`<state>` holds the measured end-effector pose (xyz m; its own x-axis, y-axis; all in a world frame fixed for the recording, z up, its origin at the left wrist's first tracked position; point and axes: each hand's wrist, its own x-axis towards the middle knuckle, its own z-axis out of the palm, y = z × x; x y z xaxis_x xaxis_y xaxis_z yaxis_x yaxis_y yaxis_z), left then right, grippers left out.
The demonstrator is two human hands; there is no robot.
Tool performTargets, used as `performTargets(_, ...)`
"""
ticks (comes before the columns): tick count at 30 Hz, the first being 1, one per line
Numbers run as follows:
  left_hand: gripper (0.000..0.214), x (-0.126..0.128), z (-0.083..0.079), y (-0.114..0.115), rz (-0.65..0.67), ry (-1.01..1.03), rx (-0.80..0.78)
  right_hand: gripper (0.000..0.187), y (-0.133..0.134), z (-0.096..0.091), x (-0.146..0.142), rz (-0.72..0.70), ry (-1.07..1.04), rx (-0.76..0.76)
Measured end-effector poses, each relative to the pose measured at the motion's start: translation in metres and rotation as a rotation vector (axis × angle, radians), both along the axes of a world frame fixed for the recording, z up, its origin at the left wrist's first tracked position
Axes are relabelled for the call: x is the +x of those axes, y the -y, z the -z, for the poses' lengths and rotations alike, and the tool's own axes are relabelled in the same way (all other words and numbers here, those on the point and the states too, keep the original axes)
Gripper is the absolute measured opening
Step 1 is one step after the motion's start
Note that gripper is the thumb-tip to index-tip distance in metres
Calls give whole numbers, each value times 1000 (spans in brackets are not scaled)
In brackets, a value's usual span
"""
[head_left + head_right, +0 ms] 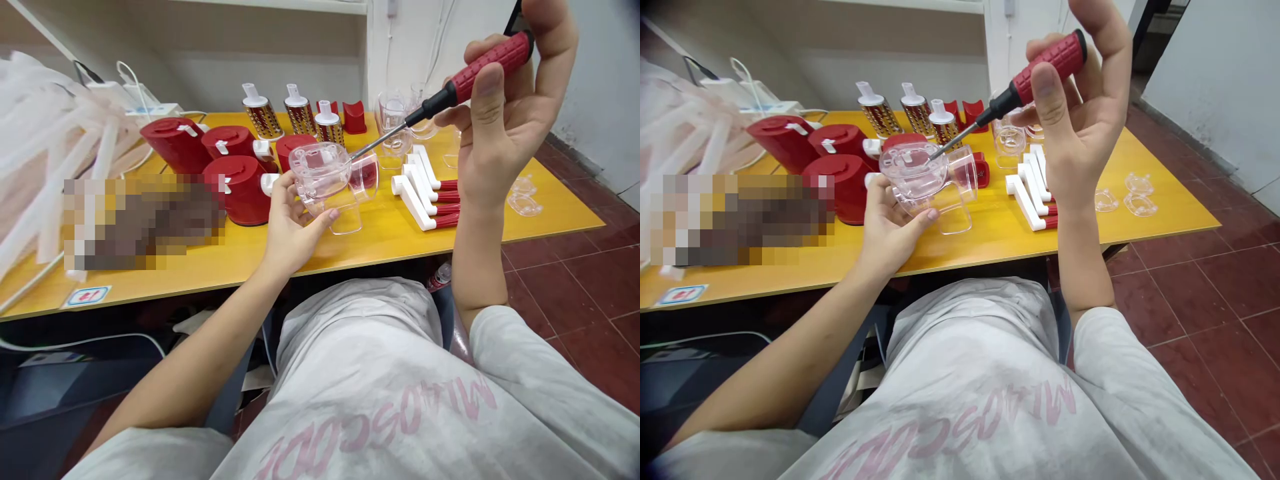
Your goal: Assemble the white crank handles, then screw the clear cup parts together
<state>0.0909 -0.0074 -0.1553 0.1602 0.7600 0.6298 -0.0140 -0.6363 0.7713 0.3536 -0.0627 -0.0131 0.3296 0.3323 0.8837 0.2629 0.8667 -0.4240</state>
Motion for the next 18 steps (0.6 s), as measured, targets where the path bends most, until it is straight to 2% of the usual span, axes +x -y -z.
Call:
performTargets(3, 89, 0, -7, 9, -13, -3, -18, 38, 3, -1, 1, -33, -34, -10)
performTargets(11, 95, 0, -5, 7, -36, 9, 86, 35, 10, -2, -8, -12, -64, 10)
performTargets(13, 96, 1, -6, 7, -31, -2, 91, 41, 10, -2, 0, -5, -33, -9)
performTargets(16, 94, 1, -8, 9, -39, -10, 81, 62, 8, -2, 18, 4, 77, -118)
performTargets(18, 95, 2, -8, 10, -47, -6, 81, 66, 9, -1, 24, 5, 97, -135)
